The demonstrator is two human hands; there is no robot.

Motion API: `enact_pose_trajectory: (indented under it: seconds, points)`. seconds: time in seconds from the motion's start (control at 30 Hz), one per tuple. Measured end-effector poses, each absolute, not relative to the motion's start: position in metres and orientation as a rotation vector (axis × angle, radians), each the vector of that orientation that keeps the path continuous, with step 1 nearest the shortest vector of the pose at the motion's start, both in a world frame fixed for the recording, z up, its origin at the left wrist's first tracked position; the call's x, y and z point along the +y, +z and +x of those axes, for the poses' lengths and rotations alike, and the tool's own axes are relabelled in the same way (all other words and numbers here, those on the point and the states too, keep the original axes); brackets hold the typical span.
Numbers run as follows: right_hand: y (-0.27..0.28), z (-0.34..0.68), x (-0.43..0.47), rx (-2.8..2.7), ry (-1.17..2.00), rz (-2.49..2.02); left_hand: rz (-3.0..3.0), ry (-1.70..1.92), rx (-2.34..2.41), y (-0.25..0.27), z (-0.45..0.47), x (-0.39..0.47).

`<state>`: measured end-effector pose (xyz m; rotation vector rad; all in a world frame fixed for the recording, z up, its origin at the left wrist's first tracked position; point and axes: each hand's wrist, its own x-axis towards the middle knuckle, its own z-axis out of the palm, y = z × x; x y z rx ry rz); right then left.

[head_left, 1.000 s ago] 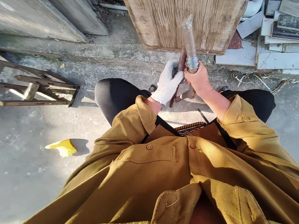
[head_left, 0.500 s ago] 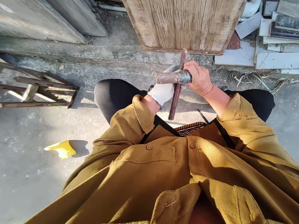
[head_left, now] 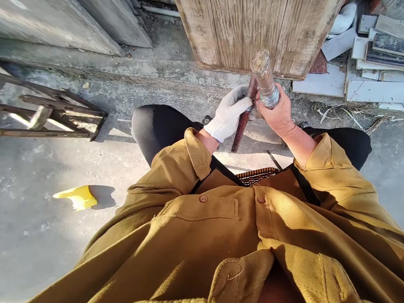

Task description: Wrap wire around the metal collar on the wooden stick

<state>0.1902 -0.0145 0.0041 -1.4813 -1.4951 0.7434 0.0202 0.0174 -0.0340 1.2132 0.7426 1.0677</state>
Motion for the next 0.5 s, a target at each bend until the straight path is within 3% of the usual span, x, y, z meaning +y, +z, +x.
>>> enact_pose_trajectory:
  seconds: [0.2,0.5]
  points:
    - [0.0039,0.1881,-0.0061,-1.426,0.757,-1.576,1.221,1.089,0.729,-0.0367,0.0192,0.0206]
    - [0.0068,0.1884,-0.0067,-1.276,1.131,-1.425,1.255,1.084,0.747,-0.0379,0.0192,0.0202]
